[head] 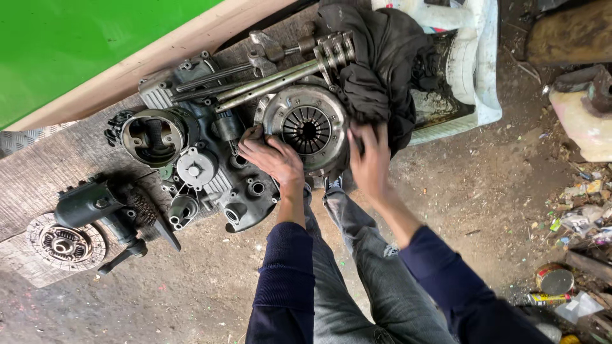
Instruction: The person cleans and assembles engine components on a wooden board, including a clutch assembly and cylinder head. They wipe parts with a cloth, remove and replace a clutch disc, and position components for further work.
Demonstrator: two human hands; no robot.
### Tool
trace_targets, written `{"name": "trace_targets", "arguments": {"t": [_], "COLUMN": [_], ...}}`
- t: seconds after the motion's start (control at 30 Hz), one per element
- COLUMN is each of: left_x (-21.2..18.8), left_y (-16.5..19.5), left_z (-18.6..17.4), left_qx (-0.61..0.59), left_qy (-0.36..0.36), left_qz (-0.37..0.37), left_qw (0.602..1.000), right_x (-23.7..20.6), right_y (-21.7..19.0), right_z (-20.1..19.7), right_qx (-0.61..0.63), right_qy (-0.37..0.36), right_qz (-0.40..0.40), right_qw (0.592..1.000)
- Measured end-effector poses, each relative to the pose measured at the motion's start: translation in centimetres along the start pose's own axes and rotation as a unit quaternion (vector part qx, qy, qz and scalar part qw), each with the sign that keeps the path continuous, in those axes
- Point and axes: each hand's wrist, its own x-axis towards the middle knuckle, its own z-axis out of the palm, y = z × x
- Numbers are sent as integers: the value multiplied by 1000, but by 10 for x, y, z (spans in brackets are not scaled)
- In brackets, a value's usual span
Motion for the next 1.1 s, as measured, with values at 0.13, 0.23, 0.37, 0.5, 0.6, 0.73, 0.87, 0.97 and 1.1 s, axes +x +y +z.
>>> {"name": "trace_targets", "arguments": {"t": [0.13,0.23,0.37,0.5,0.6,0.73,0.87,0.97,1.1], "left_x": [-1,3,5,2,3,8,7,5,5], "left_y": [2,7,8,7,10,17,14,10,10], "left_z": [0,-2,-4,-5,-7,-10,-12,-10,-9], "left_qx": [11,-5,-28,-28,-34,-11,-9,-13,-21], "left_qy": [5,-2,-3,4,1,-7,-14,-9,-8], "left_qz": [1,-17,-6,0,1,0,-2,12,5], "left_qw": [1000,1000,1000,1000,999,1000,1000,1000,1000], "right_x": [-69,-81,-50,-43,-65,-80,-50,-19,-12], "right_y": [7,23,39,26,7,0,20,29,9], "right_z": [16,29,38,35,30,21,8,1,3], "right_qx": [-2,53,65,85,61,-13,53,16,14], "right_qy": [-199,-149,48,94,-12,-138,-4,103,12], "right_qz": [134,134,99,89,109,-41,4,-1,-44], "right_qw": [971,978,992,988,992,990,999,995,999]}}
